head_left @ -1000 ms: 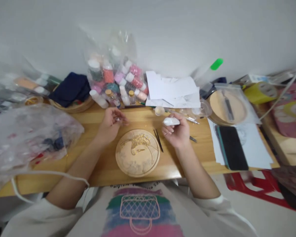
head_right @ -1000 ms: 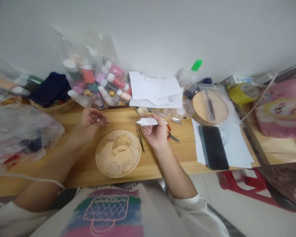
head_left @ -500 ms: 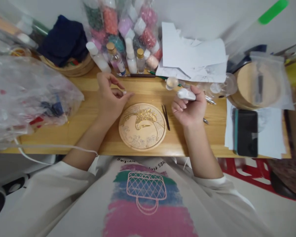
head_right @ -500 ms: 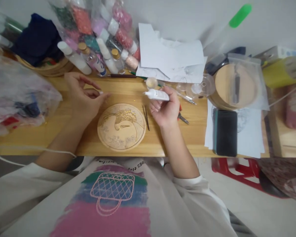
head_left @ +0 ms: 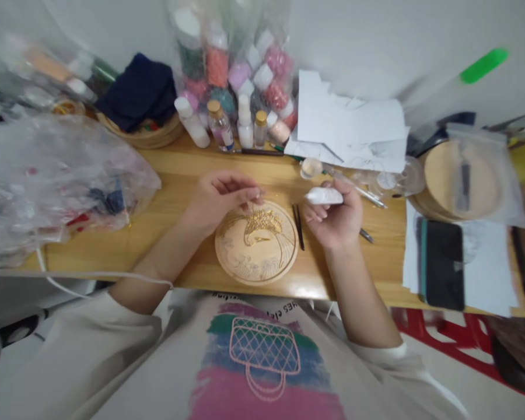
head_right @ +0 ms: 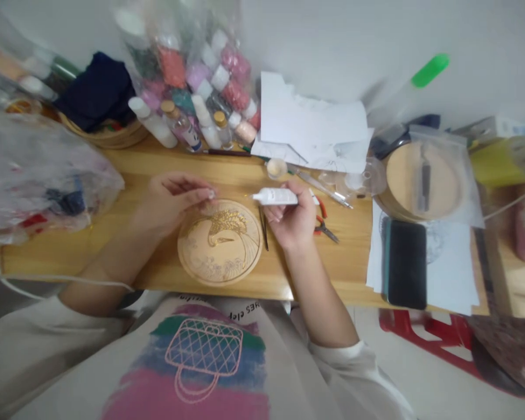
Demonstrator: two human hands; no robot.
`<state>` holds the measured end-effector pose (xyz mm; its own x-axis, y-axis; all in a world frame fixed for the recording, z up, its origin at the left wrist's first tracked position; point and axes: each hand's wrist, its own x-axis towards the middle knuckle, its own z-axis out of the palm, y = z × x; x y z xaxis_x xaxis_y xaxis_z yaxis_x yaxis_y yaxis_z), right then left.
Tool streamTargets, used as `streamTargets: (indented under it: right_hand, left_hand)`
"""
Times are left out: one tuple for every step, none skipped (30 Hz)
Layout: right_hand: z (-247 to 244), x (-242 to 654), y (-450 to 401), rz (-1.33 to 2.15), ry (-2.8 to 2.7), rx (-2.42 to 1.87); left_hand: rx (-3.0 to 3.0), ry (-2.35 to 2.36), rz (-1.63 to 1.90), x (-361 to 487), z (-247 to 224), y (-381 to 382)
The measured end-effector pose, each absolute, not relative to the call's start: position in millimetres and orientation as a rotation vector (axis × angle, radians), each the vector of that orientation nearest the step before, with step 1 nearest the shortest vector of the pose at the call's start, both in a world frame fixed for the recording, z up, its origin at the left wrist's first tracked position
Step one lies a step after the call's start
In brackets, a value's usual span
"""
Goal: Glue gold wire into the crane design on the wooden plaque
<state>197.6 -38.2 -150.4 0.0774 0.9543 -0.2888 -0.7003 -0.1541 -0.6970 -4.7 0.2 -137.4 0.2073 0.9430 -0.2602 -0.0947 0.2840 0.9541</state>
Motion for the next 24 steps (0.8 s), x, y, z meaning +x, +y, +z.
streamTargets:
  right_hand:
    - [-150.5,196.2,-38.9,1.495,-0.383,-0.880]
    - [-150.3,194.4,-39.5,1.479,-0.383,-0.894]
    - [-150.1,192.5,-40.1,1.471,-0.378,-0.907]
    - [-149.6,190.7,-40.6,1.471,-0.372,-0.918]
    - [-149.0,188.9,-41.1,1.477,-0.377,-0.923]
    - [-148.3,187.4,-41.6,1.484,-0.383,-0.926]
    - [-147.6,186.1,-42.0,1.493,-0.390,-0.927]
    - [-146.8,185.0,-42.4,1.501,-0.397,-0.927]
    - [-146.0,184.2,-42.8,1.506,-0.402,-0.925]
    - [-145.3,183.5,-43.2,1.508,-0.403,-0.921]
    - [-144.7,183.0,-43.5,1.506,-0.403,-0.916]
    - [-144.3,182.6,-43.7,1.504,-0.403,-0.911]
    - [-144.1,182.3,-43.9,1.504,-0.402,-0.906]
    - [-144.1,182.1,-44.1,1.508,-0.399,-0.903]
    - [-144.2,182.1,-44.3,1.514,-0.397,-0.904]
    - [-144.5,182.1,-44.4,1.518,-0.396,-0.905]
    - [-144.9,182.1,-44.5,1.517,-0.396,-0.906]
    - [-145.4,182.2,-44.6,1.511,-0.398,-0.907]
    - [-145.7,182.2,-44.7,1.502,-0.402,-0.907]
    - [-146.0,182.2,-44.8,1.493,-0.406,-0.906]
    - [-146.1,182.1,-44.9,1.488,-0.409,-0.905]
    - [-146.0,181.8,-44.9,1.487,-0.410,-0.905]
    - [-145.6,181.5,-44.8,1.489,-0.409,-0.904]
    - [-145.1,181.1,-44.8,1.492,-0.406,-0.902]
  left_hand:
    - [0.974,1.079,0.896,-3.4,-135.3,-2.4]
    - [0.940,1.066,0.872,-1.8,-133.7,-4.9]
    - [0.909,1.051,0.845,0.2,-132.3,-7.1]
    - [0.888,1.044,0.830,2.4,-131.0,-9.2]
    - [0.879,1.048,0.830,5.0,-129.8,-11.1]
    - [0.875,1.056,0.842,7.8,-128.5,-13.0]
    - [0.874,1.064,0.867,10.8,-126.9,-14.9]
    - [0.874,1.072,0.894,13.9,-125.2,-17.0]
    - [0.874,1.078,0.929,17.0,-123.2,-19.2]
    - [0.874,1.081,0.970,20.0,-121.3,-21.4]
    - [0.875,1.080,1.014,22.8,-119.4,-23.7]
    - [0.876,1.078,1.058,25.5,-117.9,-25.7]
    - [0.881,1.072,1.100,27.9,-116.8,-27.4]
    - [0.889,1.066,1.136,30.0,-116.2,-28.8]
    - [0.898,1.060,1.161,31.8,-116.2,-29.7]
    - [0.908,1.055,1.177,33.3,-116.4,-30.2]
    - [0.918,1.052,1.191,34.6,-116.9,-30.4]
    - [0.927,1.049,1.204,35.5,-117.4,-30.5]
    - [0.934,1.047,1.217,36.2,-117.6,-30.5]
    - [0.943,1.048,1.230,36.6,-117.6,-30.6]
    - [0.960,1.051,1.243,36.8,-117.3,-30.7]
    - [0.982,1.057,1.257,36.8,-116.8,-31.1]
    - [1.007,1.069,1.267,36.6,-116.1,-31.5]
    - [1.034,1.083,1.278,36.3,-115.4,-32.0]
